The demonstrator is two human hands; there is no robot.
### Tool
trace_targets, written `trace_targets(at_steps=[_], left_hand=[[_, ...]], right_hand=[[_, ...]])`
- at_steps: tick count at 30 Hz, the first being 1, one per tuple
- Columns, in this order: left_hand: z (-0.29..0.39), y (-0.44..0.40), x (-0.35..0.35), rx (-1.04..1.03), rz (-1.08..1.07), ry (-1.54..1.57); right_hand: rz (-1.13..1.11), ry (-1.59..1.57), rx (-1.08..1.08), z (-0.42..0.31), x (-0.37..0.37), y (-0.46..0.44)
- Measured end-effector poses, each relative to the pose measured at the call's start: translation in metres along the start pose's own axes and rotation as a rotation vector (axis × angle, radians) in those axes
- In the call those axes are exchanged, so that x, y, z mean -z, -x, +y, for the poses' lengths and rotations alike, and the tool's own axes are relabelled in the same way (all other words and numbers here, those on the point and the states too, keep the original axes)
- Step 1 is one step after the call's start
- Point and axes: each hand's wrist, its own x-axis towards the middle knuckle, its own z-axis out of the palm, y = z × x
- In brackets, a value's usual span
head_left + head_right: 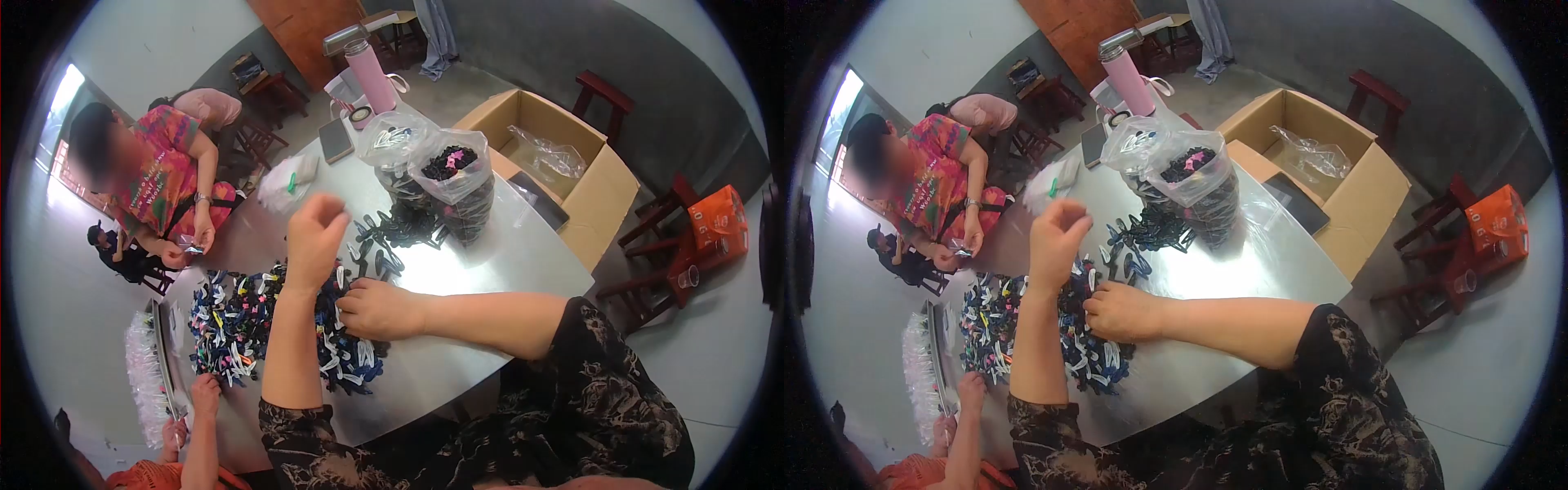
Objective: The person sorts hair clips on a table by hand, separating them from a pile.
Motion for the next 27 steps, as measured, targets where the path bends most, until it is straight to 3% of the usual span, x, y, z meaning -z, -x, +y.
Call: trace_targets(at_steps=[4,8,11,13,15,17,20,23,25,27], left_hand=[[0.096,-0.037,-0.030,-0.179,-0.008,0.068],[0.110,-0.071,-0.066,-0.237,-0.095,0.172],[0.105,-0.068,-0.056,-0.219,0.000,0.160],[0.081,-0.061,-0.037,-0.218,0.036,0.115],[0.047,-0.050,-0.015,-0.211,0.080,0.060],[0.004,-0.036,0.010,0.028,0.083,0.032],[-0.054,-0.015,0.039,0.186,0.101,-0.096],[-0.092,-0.004,0.050,0.241,0.112,-0.322],[-0.122,-0.005,0.048,0.204,0.137,-0.359],[-0.140,-0.008,0.043,0.084,0.138,-0.601]], right_hand=[[-0.040,-0.060,-0.035,0.000,-0.003,0.001],[0.107,0.013,0.068,0.007,-0.019,0.001],[0.136,-0.018,0.063,0.005,-0.007,0.001],[-0.039,-0.047,0.014,0.003,0.003,0.003],[-0.048,-0.044,0.003,0.001,0.005,0.004],[-0.056,-0.050,0.009,-0.002,0.001,0.003],[-0.066,-0.057,0.004,0.000,-0.005,0.004],[-0.069,-0.069,-0.012,0.000,-0.006,0.004],[-0.090,-0.078,-0.013,-0.001,-0.004,0.004],[-0.127,-0.047,-0.026,-0.002,-0.002,0.003]])
